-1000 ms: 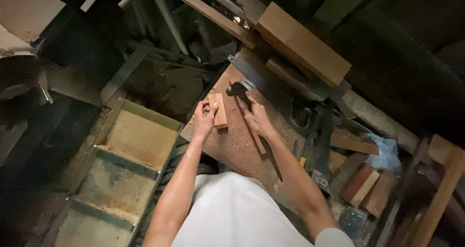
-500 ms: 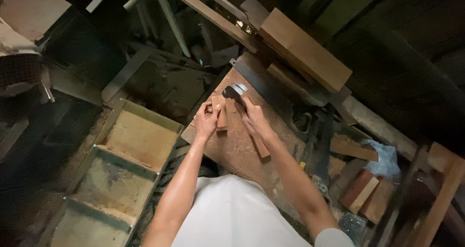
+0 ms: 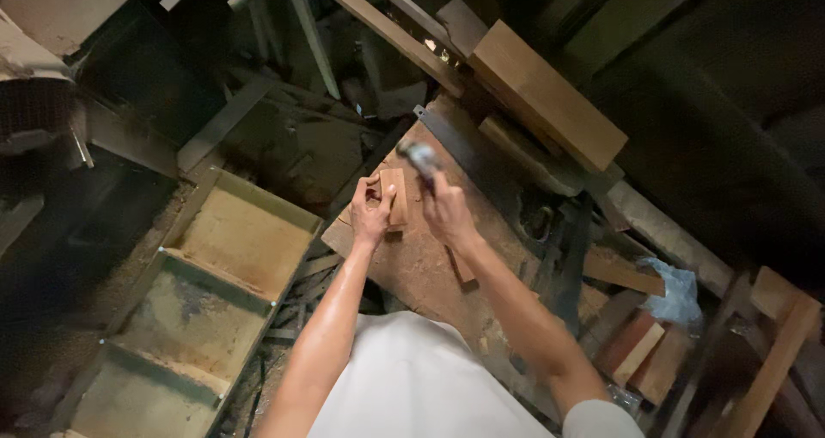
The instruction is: The person repeatedly strikes small wooden blocks with a hammer on a workbench, adjusting the pieces between strikes. The person occasionally repositions the blocks and continues hammering them.
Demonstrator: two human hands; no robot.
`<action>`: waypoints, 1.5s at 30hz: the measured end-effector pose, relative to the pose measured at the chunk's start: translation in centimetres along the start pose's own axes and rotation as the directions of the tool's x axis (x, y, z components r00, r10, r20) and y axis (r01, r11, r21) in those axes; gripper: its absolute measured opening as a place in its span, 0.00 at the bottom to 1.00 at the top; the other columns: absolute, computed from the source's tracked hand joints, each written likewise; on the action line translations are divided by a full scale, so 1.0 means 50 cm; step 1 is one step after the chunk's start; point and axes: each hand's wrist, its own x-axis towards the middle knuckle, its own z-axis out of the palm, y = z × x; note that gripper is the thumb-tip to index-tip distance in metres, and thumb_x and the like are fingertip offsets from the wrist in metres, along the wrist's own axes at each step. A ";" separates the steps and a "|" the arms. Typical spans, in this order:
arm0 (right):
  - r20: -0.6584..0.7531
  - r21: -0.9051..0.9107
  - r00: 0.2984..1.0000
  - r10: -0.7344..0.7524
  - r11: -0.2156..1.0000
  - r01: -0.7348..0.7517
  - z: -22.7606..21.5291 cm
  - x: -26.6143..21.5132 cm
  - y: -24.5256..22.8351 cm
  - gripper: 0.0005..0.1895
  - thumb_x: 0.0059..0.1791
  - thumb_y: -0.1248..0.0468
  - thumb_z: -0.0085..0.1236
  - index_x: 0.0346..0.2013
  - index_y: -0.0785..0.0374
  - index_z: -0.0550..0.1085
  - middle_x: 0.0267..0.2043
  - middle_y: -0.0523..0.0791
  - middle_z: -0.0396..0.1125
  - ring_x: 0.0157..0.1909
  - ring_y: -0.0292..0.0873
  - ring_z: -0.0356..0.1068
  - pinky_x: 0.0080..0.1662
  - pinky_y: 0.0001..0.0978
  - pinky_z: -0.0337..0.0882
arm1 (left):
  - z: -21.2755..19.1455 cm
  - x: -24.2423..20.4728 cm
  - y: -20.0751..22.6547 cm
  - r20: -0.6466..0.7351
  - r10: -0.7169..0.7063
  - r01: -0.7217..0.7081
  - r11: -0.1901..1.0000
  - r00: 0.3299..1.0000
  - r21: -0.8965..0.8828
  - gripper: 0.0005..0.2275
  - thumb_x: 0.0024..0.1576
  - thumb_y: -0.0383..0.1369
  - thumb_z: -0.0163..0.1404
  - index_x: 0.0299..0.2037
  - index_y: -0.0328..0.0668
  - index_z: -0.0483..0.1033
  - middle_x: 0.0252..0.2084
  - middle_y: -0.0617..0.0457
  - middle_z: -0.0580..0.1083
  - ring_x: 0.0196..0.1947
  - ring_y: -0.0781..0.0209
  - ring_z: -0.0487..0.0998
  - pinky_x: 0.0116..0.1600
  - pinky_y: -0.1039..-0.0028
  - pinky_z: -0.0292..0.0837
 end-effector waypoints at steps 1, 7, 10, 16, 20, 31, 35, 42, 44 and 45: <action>0.054 -0.040 0.998 0.013 0.999 -0.011 -0.004 0.004 0.004 0.15 0.58 0.60 0.44 0.54 0.68 0.68 0.31 0.63 0.71 0.30 0.63 0.75 0.31 0.53 0.70 | 0.004 0.003 -0.004 -0.001 -0.012 0.012 1.000 1.000 -0.007 0.16 0.58 0.38 0.60 0.49 0.36 0.75 0.31 0.51 0.74 0.33 0.62 0.75 0.40 0.69 0.72; -0.154 0.063 0.939 -0.307 0.946 0.319 -0.017 0.004 0.027 0.14 0.58 0.65 0.45 0.55 0.71 0.67 0.38 0.67 0.71 0.41 0.68 0.73 0.35 0.50 0.74 | 0.018 0.005 -0.008 -0.024 -0.054 0.053 0.998 0.998 -0.023 0.15 0.56 0.38 0.60 0.45 0.36 0.76 0.31 0.52 0.76 0.31 0.62 0.76 0.39 0.71 0.73; 0.030 0.020 0.999 -0.034 0.999 0.033 -0.006 0.014 0.028 0.13 0.58 0.65 0.42 0.56 0.68 0.66 0.36 0.64 0.72 0.36 0.63 0.76 0.33 0.48 0.72 | 0.014 0.005 0.000 -0.022 -0.066 0.064 0.996 0.998 -0.057 0.15 0.57 0.39 0.60 0.45 0.35 0.75 0.31 0.51 0.76 0.31 0.63 0.77 0.40 0.70 0.74; -0.036 0.035 0.991 -0.129 0.991 0.130 -0.026 0.044 0.048 0.12 0.59 0.65 0.41 0.55 0.66 0.67 0.33 0.60 0.73 0.30 0.51 0.78 0.27 0.42 0.74 | 0.002 0.002 0.006 0.020 -0.085 0.086 0.995 0.996 -0.048 0.15 0.58 0.41 0.59 0.44 0.36 0.75 0.32 0.50 0.78 0.32 0.63 0.79 0.40 0.69 0.75; 0.003 -0.061 0.974 -0.228 0.972 0.228 -0.013 0.017 0.032 0.16 0.56 0.66 0.47 0.57 0.68 0.67 0.29 0.64 0.70 0.30 0.61 0.74 0.29 0.48 0.67 | 0.000 0.003 0.009 -0.002 -0.038 0.038 0.999 0.999 -0.010 0.16 0.57 0.40 0.60 0.45 0.35 0.76 0.33 0.49 0.78 0.33 0.61 0.79 0.41 0.68 0.75; 0.028 -0.015 0.994 -0.105 0.994 0.106 -0.015 0.010 0.021 0.11 0.57 0.62 0.47 0.51 0.65 0.68 0.37 0.64 0.71 0.38 0.64 0.74 0.37 0.51 0.70 | 0.004 0.007 0.016 -0.008 -0.023 0.023 1.000 1.000 0.006 0.16 0.56 0.39 0.60 0.46 0.34 0.77 0.32 0.49 0.78 0.32 0.59 0.78 0.40 0.68 0.74; 0.201 -0.017 0.977 0.075 0.997 -0.073 -0.010 0.023 0.060 0.12 0.57 0.60 0.45 0.52 0.63 0.69 0.34 0.62 0.70 0.33 0.62 0.73 0.36 0.47 0.70 | 0.004 0.005 0.024 0.018 0.008 -0.009 1.000 1.000 0.022 0.16 0.57 0.38 0.60 0.48 0.34 0.75 0.33 0.49 0.78 0.31 0.59 0.78 0.39 0.68 0.74; 0.027 0.212 0.999 0.043 0.976 -0.048 -0.015 0.015 0.100 0.20 0.55 0.55 0.46 0.57 0.62 0.70 0.32 0.54 0.71 0.32 0.44 0.74 0.36 0.41 0.71 | -0.015 -0.001 0.037 0.125 -0.296 0.292 0.955 0.947 0.052 0.22 0.58 0.44 0.57 0.56 0.40 0.69 0.28 0.49 0.76 0.28 0.61 0.80 0.34 0.68 0.75; 0.094 0.178 0.976 0.194 0.962 -0.209 -0.023 0.016 0.102 0.22 0.57 0.50 0.48 0.55 0.64 0.72 0.29 0.53 0.69 0.30 0.43 0.68 0.34 0.40 0.69 | -0.010 0.009 0.026 0.133 -0.298 0.295 0.955 0.945 0.036 0.22 0.56 0.44 0.57 0.54 0.39 0.70 0.30 0.50 0.77 0.30 0.63 0.81 0.36 0.69 0.76; 0.129 0.157 0.953 0.274 0.944 -0.292 -0.023 0.009 0.103 0.23 0.58 0.47 0.48 0.54 0.64 0.73 0.27 0.52 0.68 0.29 0.42 0.66 0.34 0.40 0.67 | -0.012 0.006 0.014 0.138 -0.304 0.303 0.953 0.943 0.031 0.22 0.55 0.45 0.57 0.54 0.39 0.71 0.30 0.51 0.77 0.31 0.64 0.81 0.37 0.69 0.77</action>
